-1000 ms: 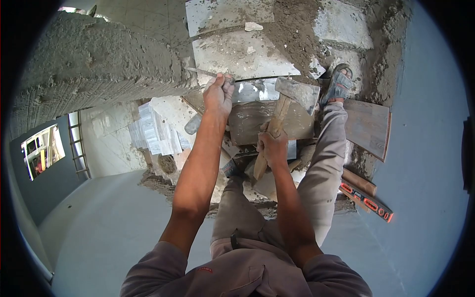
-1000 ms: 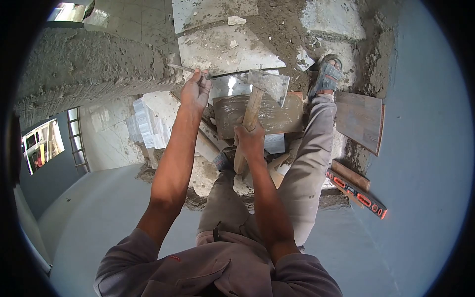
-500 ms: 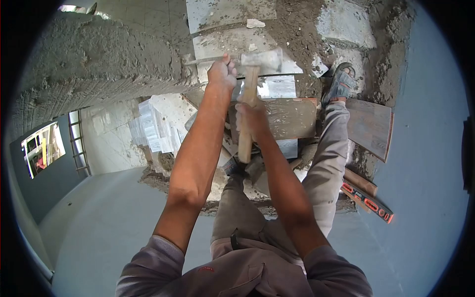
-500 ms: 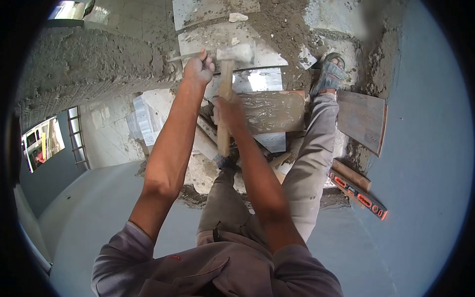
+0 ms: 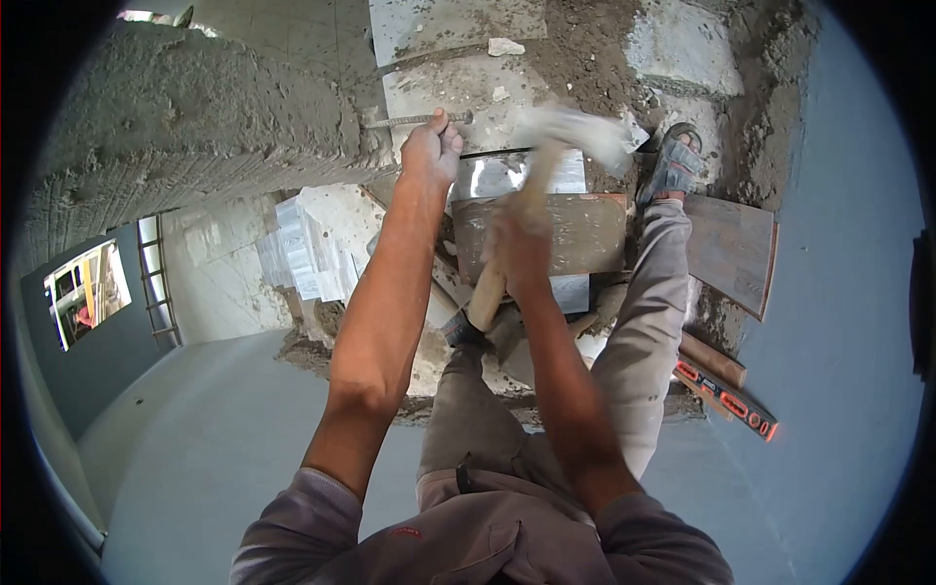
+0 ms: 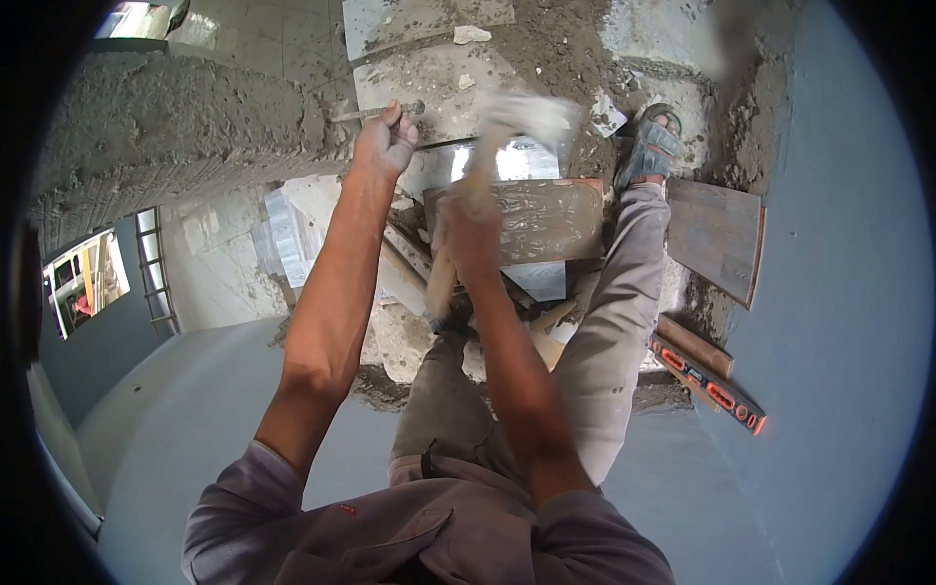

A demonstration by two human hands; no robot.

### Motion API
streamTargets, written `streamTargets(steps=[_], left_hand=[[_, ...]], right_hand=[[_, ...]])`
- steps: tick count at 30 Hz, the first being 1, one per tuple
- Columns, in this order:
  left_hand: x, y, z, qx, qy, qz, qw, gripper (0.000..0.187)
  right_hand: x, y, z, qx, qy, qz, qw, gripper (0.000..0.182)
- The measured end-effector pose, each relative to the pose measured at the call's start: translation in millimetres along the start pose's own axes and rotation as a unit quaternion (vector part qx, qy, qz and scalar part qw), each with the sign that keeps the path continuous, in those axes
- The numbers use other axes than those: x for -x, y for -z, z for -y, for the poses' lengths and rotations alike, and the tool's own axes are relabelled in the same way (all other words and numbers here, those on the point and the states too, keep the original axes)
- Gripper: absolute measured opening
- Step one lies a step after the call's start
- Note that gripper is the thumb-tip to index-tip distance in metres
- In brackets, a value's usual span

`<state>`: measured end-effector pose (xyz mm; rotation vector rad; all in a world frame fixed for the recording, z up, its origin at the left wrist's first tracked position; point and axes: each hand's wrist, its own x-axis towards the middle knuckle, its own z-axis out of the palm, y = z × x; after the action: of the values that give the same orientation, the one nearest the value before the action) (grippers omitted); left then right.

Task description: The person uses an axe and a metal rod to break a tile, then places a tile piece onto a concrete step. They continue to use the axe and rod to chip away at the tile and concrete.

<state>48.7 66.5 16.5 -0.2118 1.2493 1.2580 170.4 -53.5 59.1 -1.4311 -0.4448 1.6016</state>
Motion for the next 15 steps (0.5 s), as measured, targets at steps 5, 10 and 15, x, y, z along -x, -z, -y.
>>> streamTargets(steps=[5, 10, 15], left_hand=[[-4.3, 11.6, 1.5, 0.009, 0.003, 0.019, 1.000, 0.003], [-2.4, 12.8, -5.1, 0.018, 0.010, 0.030, 0.999, 0.002], [-4.0, 11.3, -6.4, 0.049, -0.001, 0.091, 0.995, 0.006]], right_hand=[[-31.2, -13.2, -81.3, 0.452, 0.500, -0.229, 0.702, 0.015], [5.0, -11.2, -16.5, 0.070, -0.009, 0.046, 0.996, 0.009], [-1.8, -30.2, -45.5, 0.314, 0.111, -0.004, 0.943, 0.008]])
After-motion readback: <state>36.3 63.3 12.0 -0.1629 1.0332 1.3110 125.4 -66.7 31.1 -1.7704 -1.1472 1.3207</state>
